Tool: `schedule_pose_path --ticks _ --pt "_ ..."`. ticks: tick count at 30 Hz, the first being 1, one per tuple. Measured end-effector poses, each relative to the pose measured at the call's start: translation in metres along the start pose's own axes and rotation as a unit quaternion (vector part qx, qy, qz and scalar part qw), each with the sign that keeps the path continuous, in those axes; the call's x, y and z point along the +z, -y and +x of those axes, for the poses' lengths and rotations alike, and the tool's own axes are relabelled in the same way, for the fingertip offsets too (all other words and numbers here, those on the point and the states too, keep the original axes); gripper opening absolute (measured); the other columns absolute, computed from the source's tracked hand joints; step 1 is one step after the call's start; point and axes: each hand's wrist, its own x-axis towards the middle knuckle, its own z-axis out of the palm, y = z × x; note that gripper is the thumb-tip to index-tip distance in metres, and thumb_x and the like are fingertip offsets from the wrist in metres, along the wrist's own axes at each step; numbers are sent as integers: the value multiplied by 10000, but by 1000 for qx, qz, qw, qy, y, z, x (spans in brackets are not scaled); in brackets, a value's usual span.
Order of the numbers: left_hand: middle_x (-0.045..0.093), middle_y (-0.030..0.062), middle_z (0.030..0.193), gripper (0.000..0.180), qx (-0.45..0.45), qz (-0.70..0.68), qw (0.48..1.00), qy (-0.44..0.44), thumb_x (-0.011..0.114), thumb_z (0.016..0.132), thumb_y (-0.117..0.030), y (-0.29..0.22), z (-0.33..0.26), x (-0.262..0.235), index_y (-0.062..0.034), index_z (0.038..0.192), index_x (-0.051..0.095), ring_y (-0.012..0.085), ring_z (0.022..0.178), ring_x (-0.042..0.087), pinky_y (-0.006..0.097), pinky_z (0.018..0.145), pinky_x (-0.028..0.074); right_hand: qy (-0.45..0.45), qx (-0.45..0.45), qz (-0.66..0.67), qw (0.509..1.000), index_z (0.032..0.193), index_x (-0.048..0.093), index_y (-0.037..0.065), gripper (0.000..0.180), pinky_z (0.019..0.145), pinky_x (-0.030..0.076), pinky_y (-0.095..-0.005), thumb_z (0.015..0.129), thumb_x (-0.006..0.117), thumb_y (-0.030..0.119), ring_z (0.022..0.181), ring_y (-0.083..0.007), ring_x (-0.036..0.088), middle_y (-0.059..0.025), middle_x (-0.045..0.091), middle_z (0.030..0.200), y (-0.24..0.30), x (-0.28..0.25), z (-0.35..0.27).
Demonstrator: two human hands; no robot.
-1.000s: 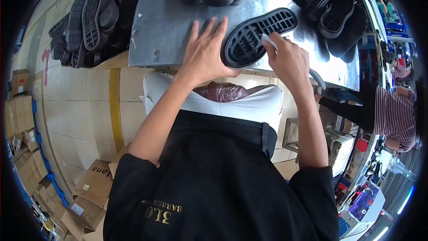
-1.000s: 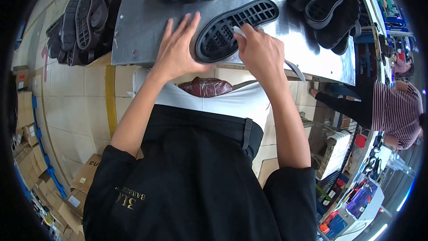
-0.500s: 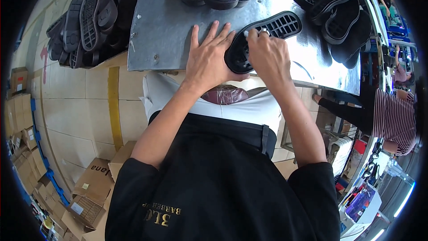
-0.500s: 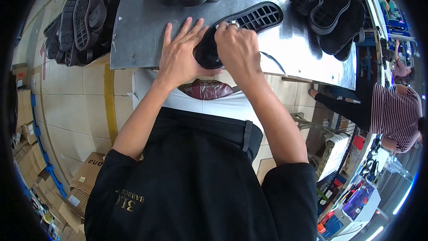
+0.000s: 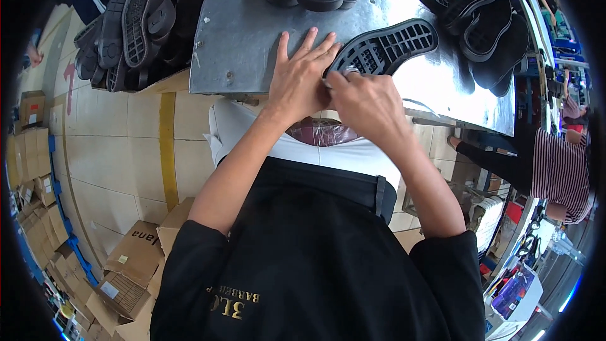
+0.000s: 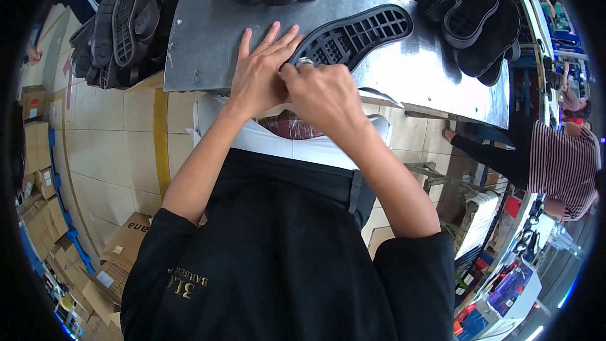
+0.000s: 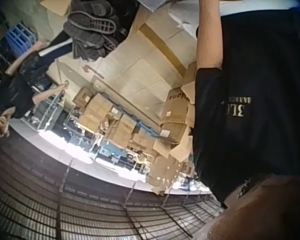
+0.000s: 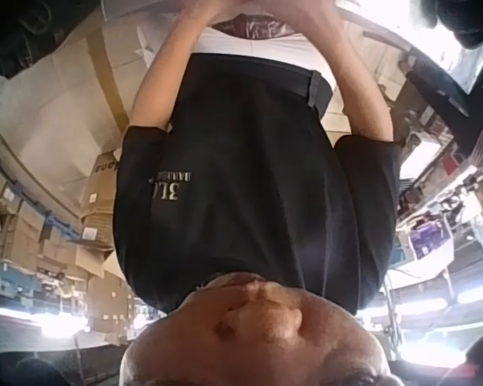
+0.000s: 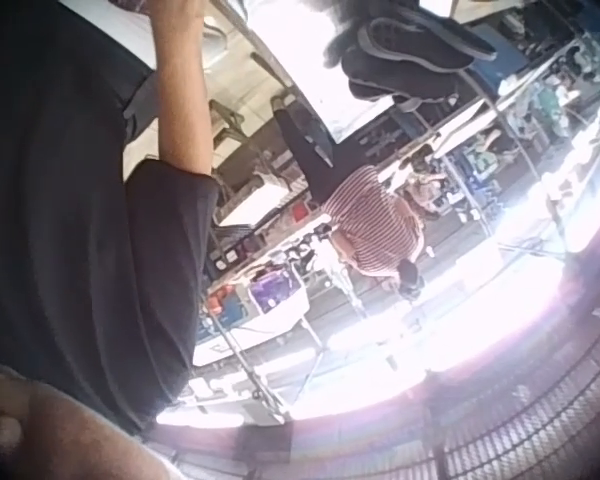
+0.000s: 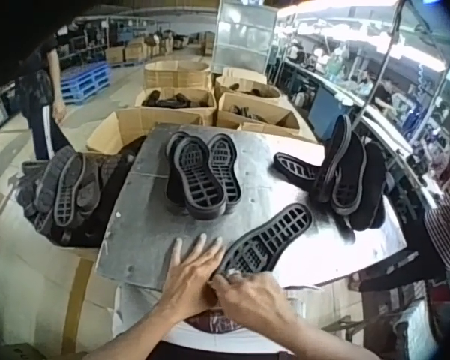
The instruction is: Cleaning and preparing rubber shoe soles using a cloth and cleaning agent at a factory workstation.
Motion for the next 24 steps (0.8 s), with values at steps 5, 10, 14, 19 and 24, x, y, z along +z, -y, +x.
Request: schedule_pose_path --ticks 5,10,14,19,24 --pt "475 78 1383 973 -36 -101 993 45 811 497 -543 -6 4 -12 -76 1300 520 258 1345 351 535 1123 106 23 180 45 982 916 583 46 206 514 484 -371 880 566 248 550 -277 635 -139 637 632 -34 -16 -2" --pt "438 70 1414 1011 -56 -103 992 47 804 467 -606 -8 6 -13 -75 1285 538 247 1363 318 523 1131 84 -30 135 -70 988 869 592 24 206 540 488 -366 888 546 224 591 -272 652 -148 652 686 -52 -1 16" --pt "449 62 1406 1009 -57 -102 992 44 810 459 -598 -8 7 -11 -79 1282 542 248 1362 321 532 1129 72 -34 118 -109 986 815 602 17 145 537 500 -352 848 541 144 598 -267 658 -151 652 699 -46 3 17" --pt "453 34 1408 975 -66 -104 991 59 828 473 -531 -9 6 -12 -90 1293 537 246 1366 318 524 1123 79 -28 74 -93 993 813 582 14 85 541 510 -343 768 552 80 614 -254 663 -152 642 707 -28 10 8" --pt "496 46 1368 925 -45 -105 992 54 837 477 -506 -3 9 -11 -85 1255 568 251 1355 337 548 1119 79 3 13 -72 997 816 580 0 110 537 512 -350 771 585 101 650 -250 670 -151 644 717 -14 -2 4"
